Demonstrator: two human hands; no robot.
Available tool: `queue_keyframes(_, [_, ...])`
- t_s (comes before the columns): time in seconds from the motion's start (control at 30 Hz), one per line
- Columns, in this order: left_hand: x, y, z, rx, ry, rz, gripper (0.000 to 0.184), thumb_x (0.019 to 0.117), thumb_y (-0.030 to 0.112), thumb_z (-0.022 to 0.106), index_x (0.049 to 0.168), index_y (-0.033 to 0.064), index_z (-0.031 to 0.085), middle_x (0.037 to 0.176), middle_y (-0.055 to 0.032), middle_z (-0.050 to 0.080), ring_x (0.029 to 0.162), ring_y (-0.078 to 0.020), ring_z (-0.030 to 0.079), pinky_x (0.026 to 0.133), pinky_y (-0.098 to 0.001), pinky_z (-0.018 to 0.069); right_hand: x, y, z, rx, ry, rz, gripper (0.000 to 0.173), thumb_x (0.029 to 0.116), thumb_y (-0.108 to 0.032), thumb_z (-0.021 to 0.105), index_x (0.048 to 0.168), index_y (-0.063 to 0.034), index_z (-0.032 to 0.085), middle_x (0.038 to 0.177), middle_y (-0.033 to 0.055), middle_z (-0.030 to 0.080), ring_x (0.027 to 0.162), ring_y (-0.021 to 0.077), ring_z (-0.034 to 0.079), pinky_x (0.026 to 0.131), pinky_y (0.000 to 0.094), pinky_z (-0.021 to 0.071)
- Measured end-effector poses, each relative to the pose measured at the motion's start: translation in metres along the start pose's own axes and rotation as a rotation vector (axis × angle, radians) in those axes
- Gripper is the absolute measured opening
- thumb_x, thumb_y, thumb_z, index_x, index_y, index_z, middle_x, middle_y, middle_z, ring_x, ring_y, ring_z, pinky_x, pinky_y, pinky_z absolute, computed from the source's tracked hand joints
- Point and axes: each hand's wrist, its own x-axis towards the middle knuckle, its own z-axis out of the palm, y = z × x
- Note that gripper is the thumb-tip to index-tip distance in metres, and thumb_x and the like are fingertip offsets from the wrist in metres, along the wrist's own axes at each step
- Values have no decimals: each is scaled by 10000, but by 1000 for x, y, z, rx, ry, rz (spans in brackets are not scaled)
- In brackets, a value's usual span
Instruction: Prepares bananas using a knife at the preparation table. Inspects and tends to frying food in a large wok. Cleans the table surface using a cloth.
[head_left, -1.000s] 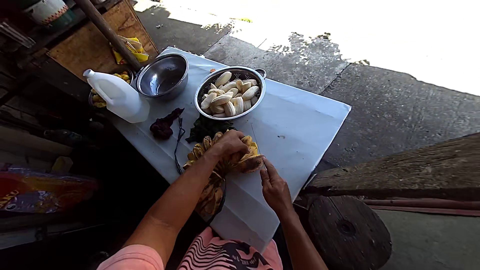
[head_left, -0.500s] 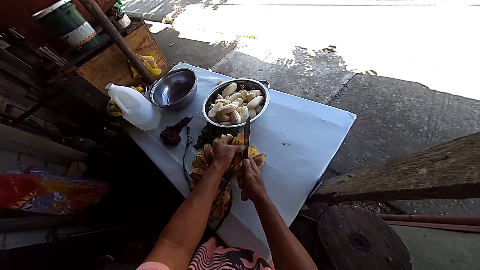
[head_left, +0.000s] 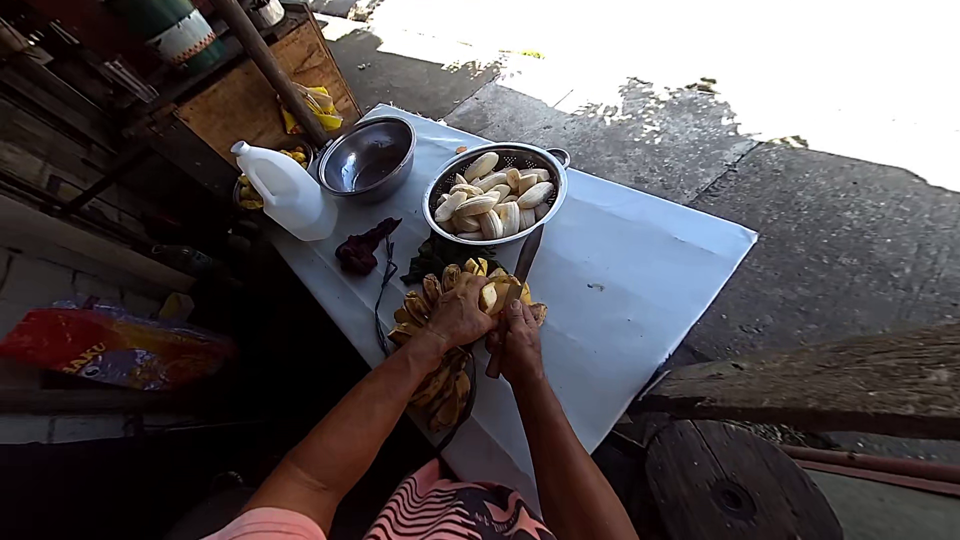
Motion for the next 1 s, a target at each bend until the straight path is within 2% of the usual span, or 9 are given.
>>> queue_keyframes(0.1, [0,-13,-4,-55,132,-104,378,907,55,654,1276,-3,598,1282,-237,608,1150,-385,630,963,-580,520,-15,1,6,-214,10,-144,266,1112,-178,414,1311,-22,497,924,120,725,509,129,580,446,245,479])
queue_keyframes(0.17, [5,-24,1,-184,171,-79,163,923,29,619,1076,-13,656,994,-217,684,916,-356,683,808,-568,553,-20,11,5,-446,20,-222,651,1002,-150,636,1560,-58,314,1110,117,697,639,141,624,535,282,525])
queue_keyframes(0.27, [12,-35,8,-417,136,-55,97,932,15,586,914,10,681,794,-142,656,673,-242,620,612,-438,522,-7,18,0,-656,50,-234,1044,859,-241,824,1634,-68,146,1270,198,634,999,228,684,886,408,579])
queue_keyframes(0.37, [10,-38,9,-565,10,-46,128,933,-16,572,993,-5,685,768,-115,636,569,-157,550,526,-313,479,1,8,-6,-570,46,-164,886,825,-248,851,1546,-98,358,986,147,664,678,191,645,603,362,573])
queue_keyframes(0.5, [-17,-30,15,-459,127,119,401,970,110,629,1362,35,598,1269,-151,649,1029,-225,672,906,-428,570,-4,-32,-17,-304,-29,-34,493,932,-198,748,1351,-73,521,781,122,623,486,154,543,446,285,501])
queue_keyframes(0.6, [-35,-19,68,-210,499,346,340,936,69,598,1254,-1,694,1286,-180,663,1177,-280,651,1012,-436,540,19,-78,-7,-451,-74,-82,399,967,-264,715,1297,-108,552,780,75,620,504,125,534,468,268,491])
queue_keyframes(0.73, [-30,6,118,215,217,380,448,990,79,501,1425,11,580,1490,-202,541,1413,-332,494,1187,-422,386,72,-143,34,-599,-133,-115,405,1107,-440,391,1398,-177,491,1051,117,717,680,212,706,486,293,538])
queue_keyframes(0.87, [-13,29,122,437,224,224,435,992,78,506,1410,-18,577,1351,-233,626,1241,-375,614,1014,-472,507,53,-151,25,-702,-92,-156,451,1123,-405,316,1552,-277,365,1058,82,718,592,167,642,450,262,477])
queue_keyframes(1.0, [-1,50,87,412,-200,76,393,956,151,597,1298,-43,607,1358,-260,559,1302,-426,507,1031,-576,436,2,-103,-36,-822,14,-99,463,1129,-344,357,1582,-250,352,762,51,606,463,125,487,437,272,448])
